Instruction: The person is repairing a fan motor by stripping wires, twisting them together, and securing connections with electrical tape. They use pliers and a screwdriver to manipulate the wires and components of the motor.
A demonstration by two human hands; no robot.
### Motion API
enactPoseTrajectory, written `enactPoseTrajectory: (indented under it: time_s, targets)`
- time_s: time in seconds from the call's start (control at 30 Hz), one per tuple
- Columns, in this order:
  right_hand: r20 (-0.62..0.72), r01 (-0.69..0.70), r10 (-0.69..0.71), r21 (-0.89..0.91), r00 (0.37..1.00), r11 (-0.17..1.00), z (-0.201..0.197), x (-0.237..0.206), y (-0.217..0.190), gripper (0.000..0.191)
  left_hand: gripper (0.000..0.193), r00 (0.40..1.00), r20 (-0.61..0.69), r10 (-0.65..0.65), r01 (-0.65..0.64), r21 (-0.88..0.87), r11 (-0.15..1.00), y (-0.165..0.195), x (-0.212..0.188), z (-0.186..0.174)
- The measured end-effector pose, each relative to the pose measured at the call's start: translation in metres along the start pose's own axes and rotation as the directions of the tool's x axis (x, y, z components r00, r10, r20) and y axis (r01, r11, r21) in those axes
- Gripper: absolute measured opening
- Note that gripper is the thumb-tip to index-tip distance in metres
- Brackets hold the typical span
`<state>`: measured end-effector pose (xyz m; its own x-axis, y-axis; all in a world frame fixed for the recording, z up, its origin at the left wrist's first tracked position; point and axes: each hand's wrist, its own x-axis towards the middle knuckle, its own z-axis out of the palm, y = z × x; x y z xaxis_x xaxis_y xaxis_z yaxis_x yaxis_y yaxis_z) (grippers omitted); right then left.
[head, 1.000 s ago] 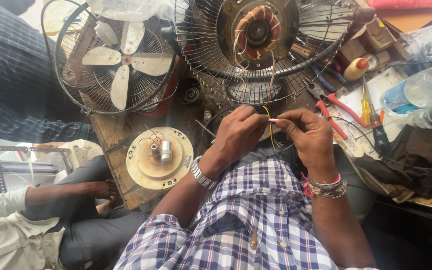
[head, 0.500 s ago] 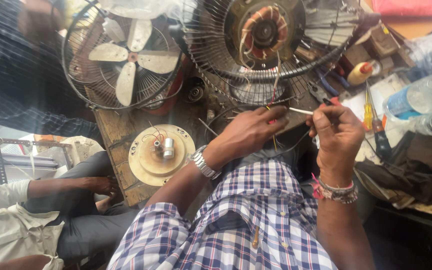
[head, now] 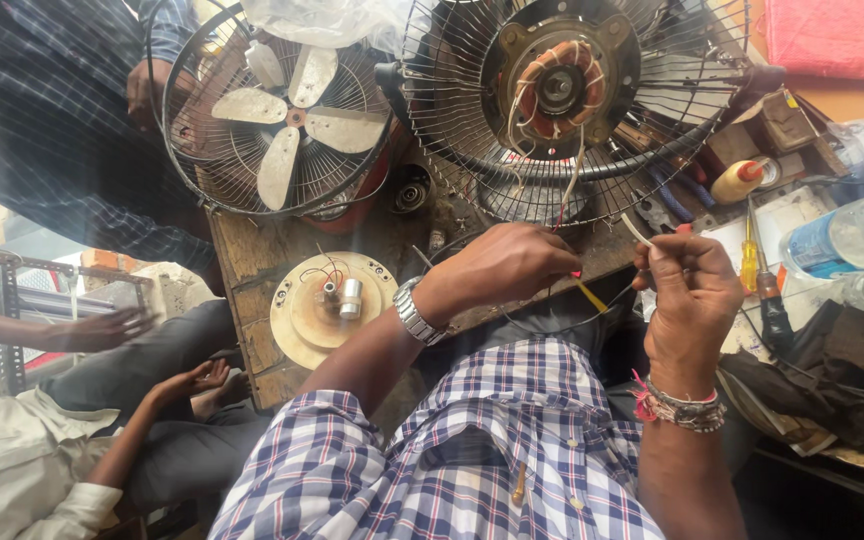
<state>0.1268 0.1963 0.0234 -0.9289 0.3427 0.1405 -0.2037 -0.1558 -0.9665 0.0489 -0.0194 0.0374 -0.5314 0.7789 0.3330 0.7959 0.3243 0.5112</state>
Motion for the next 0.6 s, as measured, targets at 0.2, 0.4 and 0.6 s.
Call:
enactPoseTrajectory:
  time_s: [0.2, 0.4, 0.6]
  targets:
    - [0.022, -0.020, 0.019, 0.031, 1.000, 0.999, 0.007, 0.001, 0.003, 0.009, 0.016, 0.936, -0.241, -0.258, 0.154, -0.380, 0.912, 0.011, -0.010, 0.003]
    - [0.046, -0.022, 0.020, 0.029, 0.999, 0.999, 0.021, -0.003, 0.004, 0.014, 0.018, 0.821, -0.149, -0.551, 0.210, -0.819, 0.533, 0.004, -0.021, 0.013]
    - [0.038, -0.053, 0.052, 0.031, 0.998, 0.998, 0.019, -0.007, 0.004, 0.013, 0.019, 0.800, -0.132, -0.586, 0.081, -0.943, 0.324, -0.005, -0.025, 0.012]
